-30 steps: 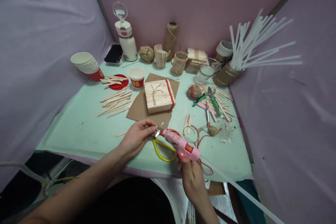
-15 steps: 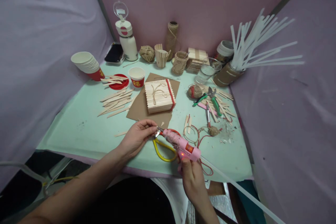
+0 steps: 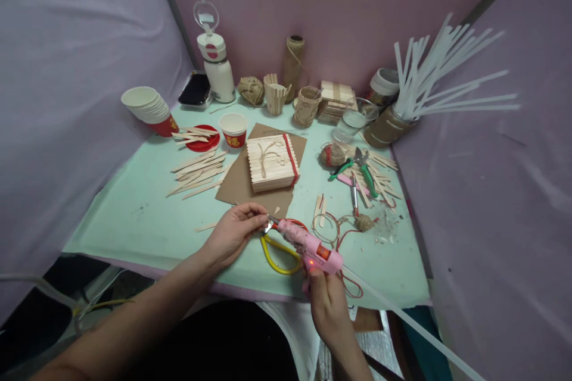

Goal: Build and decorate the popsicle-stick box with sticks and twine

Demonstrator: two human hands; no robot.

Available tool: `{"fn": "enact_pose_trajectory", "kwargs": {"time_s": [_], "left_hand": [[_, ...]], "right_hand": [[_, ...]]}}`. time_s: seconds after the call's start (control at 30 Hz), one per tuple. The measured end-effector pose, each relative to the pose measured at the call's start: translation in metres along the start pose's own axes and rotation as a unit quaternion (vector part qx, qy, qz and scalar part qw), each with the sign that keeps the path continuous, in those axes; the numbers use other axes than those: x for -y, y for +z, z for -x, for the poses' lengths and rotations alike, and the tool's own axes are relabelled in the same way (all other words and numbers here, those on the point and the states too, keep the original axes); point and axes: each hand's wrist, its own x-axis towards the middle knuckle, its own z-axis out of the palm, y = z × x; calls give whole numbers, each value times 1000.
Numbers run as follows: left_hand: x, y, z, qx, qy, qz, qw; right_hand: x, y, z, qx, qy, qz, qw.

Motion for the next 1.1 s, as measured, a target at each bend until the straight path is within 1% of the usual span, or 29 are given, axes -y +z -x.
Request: {"fn": "enact_pose_trajectory", "kwargs": {"time_s": [0.2,0.63,0.93,1.03,1.1], "left_hand": [[1,-1,-1,-3,8,-4,1000],[-5,0,-1,-15,13,2,1000],[-4,-3,-2,-10,54,-31,998],[-6,-4,-3,-14,66,-38,997],[-9,-7,-4,-24,70,-36,997]], "right_hand": [[-1,0,-1,8,-1,-1,1000],[-5,-2,1,9,3,-2,1000],[8,-4,-1,22,25,18,999],[7,-10,2,18,31,38,999],[2,-21,3,16,33,60,997]]}}
